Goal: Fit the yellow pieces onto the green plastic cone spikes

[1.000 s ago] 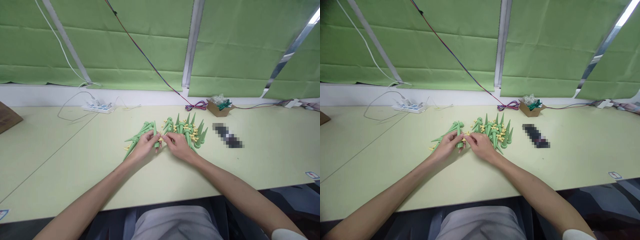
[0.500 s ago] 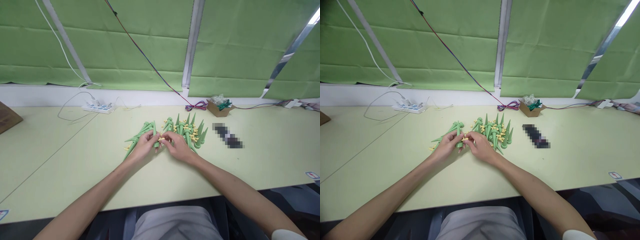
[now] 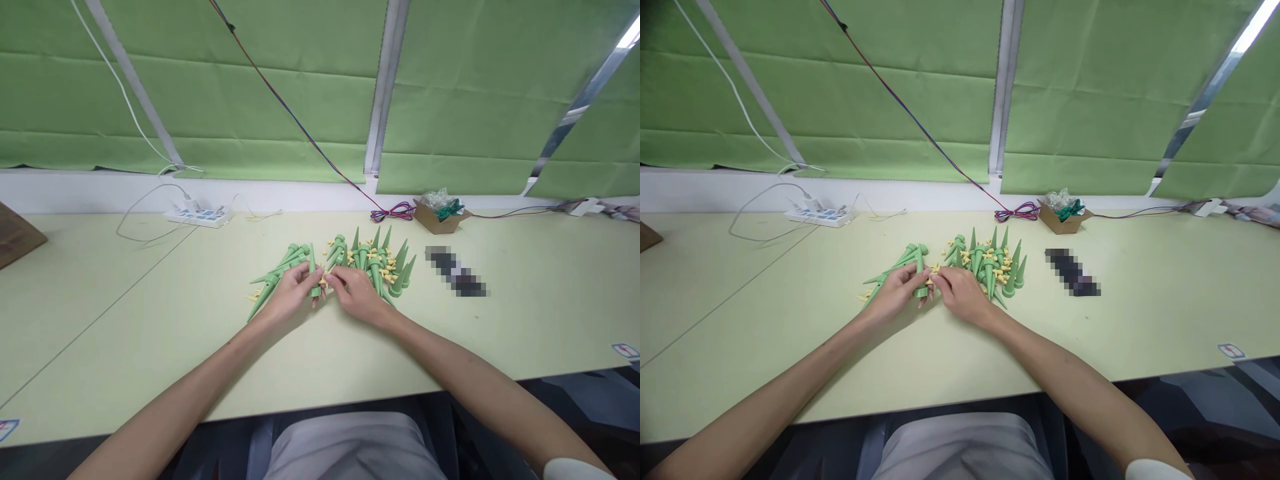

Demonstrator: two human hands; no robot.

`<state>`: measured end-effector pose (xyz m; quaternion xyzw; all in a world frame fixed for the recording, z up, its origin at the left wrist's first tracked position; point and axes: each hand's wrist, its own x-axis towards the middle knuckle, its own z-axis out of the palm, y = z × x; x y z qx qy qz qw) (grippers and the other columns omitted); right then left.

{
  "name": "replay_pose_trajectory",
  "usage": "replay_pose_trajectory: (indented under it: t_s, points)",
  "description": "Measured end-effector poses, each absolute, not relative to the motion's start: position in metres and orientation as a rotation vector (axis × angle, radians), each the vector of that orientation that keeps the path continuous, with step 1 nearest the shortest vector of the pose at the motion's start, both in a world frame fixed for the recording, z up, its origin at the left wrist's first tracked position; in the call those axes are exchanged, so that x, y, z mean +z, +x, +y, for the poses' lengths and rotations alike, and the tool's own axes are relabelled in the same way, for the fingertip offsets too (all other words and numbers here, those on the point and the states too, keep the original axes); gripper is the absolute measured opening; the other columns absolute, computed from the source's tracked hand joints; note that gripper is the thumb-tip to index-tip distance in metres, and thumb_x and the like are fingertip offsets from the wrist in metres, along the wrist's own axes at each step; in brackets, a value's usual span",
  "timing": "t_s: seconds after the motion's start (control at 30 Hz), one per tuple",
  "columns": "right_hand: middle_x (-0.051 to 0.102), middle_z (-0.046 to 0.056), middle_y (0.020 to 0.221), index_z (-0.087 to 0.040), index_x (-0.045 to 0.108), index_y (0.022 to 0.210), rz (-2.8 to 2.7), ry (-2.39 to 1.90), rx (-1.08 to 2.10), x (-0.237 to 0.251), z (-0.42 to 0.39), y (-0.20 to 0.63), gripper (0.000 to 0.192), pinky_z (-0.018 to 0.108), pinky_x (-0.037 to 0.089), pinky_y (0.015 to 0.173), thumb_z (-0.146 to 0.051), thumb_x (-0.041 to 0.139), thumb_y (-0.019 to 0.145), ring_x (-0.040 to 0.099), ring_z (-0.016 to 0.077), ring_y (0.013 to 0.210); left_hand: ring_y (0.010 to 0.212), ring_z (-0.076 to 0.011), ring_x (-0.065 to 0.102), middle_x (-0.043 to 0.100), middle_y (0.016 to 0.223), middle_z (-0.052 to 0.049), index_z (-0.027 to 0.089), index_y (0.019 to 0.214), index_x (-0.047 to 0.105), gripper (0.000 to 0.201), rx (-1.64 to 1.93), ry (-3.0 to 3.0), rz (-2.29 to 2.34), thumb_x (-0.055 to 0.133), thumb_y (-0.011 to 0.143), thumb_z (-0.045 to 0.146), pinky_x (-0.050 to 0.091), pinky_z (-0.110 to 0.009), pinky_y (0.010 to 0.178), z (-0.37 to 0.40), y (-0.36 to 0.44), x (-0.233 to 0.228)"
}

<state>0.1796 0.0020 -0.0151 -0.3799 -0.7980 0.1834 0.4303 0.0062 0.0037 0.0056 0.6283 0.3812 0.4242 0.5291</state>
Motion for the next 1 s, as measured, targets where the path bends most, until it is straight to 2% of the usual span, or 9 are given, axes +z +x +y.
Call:
replay_pose_trajectory:
  t_s: [0.23, 0.5, 0.73, 0.83, 0.9, 1.0]
  points:
    - [0.053, -0.001, 0.06, -0.02, 0.048, 0.065, -1.98, -0.984, 0.421, -0.02, 0.005, 0.18, 0.042, 0.027, 0.032, 0.06, -0.033, 0.04, 0.105, 0.044, 0.0123, 0.055, 0.061, -0.0125, 0.058, 0.062, 0.074, -0.001, 0.018, 0.085, 0.065, 0.029, 0.998, 1.473, 0.92, 0.067, 0.09, 0.047, 0.047, -0.026, 0.052, 0.001, 0.007, 0.009]
    - [0.051, -0.002, 0.056, -0.019, 0.054, 0.065, -1.962, -0.985, 0.462, -0.02, 0.004, 0.18, 0.046, 0.026, 0.031, 0.059, -0.037, 0.04, 0.105, 0.041, 0.0105, 0.052, 0.06, -0.0125, 0.059, 0.061, 0.073, -0.001, 0.017, 0.081, 0.062, 0.031, 0.991, 1.48, 0.922, 0.068, 0.09, 0.047, 0.048, -0.026, 0.053, 0.0, 0.007, 0.01]
    - [0.041, -0.004, 0.052, -0.019, 0.043, 0.06, -1.888, -1.056, 0.474, -0.023, 0.007, 0.181, 0.05, 0.027, 0.027, 0.055, -0.043, 0.041, 0.104, 0.036, 0.0099, 0.05, 0.062, -0.013, 0.059, 0.061, 0.073, -0.001, 0.018, 0.083, 0.061, 0.033, 0.998, 1.489, 0.921, 0.067, 0.09, 0.05, 0.048, -0.026, 0.053, 0.003, 0.005, 0.006]
    - [0.047, -0.003, 0.056, -0.02, 0.047, 0.065, -1.861, -1.049, 0.455, -0.021, 0.006, 0.181, 0.045, 0.027, 0.03, 0.056, -0.042, 0.044, 0.103, 0.039, 0.0108, 0.053, 0.061, -0.013, 0.057, 0.061, 0.073, -0.001, 0.018, 0.086, 0.063, 0.032, 1.01, 1.486, 0.917, 0.067, 0.09, 0.05, 0.047, -0.026, 0.052, 0.005, 0.004, 0.003]
    - [0.058, -0.002, 0.066, -0.02, 0.056, 0.077, -1.865, -0.989, 0.5, -0.019, 0.004, 0.18, 0.032, 0.026, 0.036, 0.06, -0.04, 0.05, 0.101, 0.049, 0.0122, 0.059, 0.062, -0.0128, 0.057, 0.06, 0.073, -0.001, 0.019, 0.082, 0.063, 0.032, 1.03, 1.492, 0.917, 0.066, 0.091, 0.049, 0.047, -0.026, 0.054, 0.007, 0.003, 0.001]
    - [0.064, 0.001, 0.077, -0.02, 0.059, 0.093, -1.909, -0.882, 0.524, -0.018, 0.002, 0.179, 0.014, 0.026, 0.043, 0.066, -0.033, 0.057, 0.097, 0.057, 0.0144, 0.068, 0.062, -0.0119, 0.056, 0.06, 0.074, 0.0, 0.019, 0.079, 0.061, 0.032, 1.056, 1.512, 0.919, 0.063, 0.094, 0.048, 0.047, -0.027, 0.056, 0.009, 0.002, -0.001]
